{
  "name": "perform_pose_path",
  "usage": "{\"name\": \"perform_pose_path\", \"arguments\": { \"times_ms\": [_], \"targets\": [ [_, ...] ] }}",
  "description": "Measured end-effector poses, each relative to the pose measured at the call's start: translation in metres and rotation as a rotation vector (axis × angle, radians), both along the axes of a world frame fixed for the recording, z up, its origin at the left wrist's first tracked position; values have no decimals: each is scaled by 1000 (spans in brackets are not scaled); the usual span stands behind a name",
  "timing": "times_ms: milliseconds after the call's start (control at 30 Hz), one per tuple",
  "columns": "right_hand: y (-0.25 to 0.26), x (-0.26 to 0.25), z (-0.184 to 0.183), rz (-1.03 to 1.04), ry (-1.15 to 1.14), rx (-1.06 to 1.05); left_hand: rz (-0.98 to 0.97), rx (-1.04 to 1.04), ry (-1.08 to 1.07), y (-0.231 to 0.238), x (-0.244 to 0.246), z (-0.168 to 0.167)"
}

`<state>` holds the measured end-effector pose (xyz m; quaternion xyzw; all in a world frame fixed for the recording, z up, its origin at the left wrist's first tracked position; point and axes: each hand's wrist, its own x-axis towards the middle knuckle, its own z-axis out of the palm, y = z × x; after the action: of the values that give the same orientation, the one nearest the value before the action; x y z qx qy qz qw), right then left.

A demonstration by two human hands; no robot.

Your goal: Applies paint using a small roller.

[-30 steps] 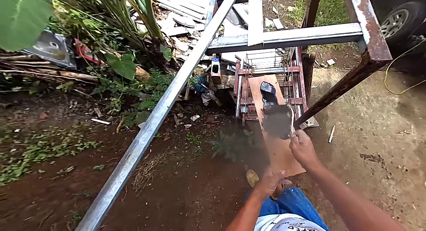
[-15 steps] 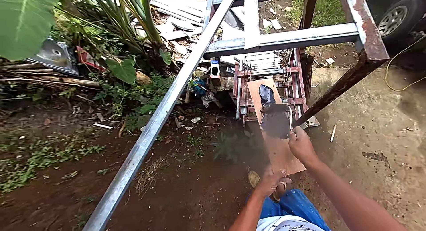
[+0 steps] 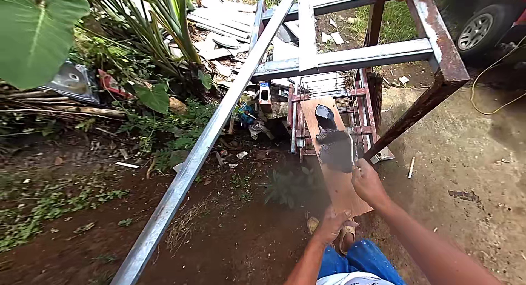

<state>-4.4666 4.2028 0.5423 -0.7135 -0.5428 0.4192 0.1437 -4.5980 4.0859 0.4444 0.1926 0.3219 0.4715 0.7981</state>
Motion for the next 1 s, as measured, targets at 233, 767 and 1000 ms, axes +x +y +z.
{"name": "perform_pose_path", "arguments": {
  "times_ms": [233,767,1000],
  "targets": [
    [-57,11,-10,-27,64,6,-48,-17,106,-4,-3,3],
    [2,0,3,-54,-219,81,-54,20,68,-13,-1,9],
    [-66,16,-1,-12,-210,37,-37,28,63,-10,-5,6]
  ]
}}
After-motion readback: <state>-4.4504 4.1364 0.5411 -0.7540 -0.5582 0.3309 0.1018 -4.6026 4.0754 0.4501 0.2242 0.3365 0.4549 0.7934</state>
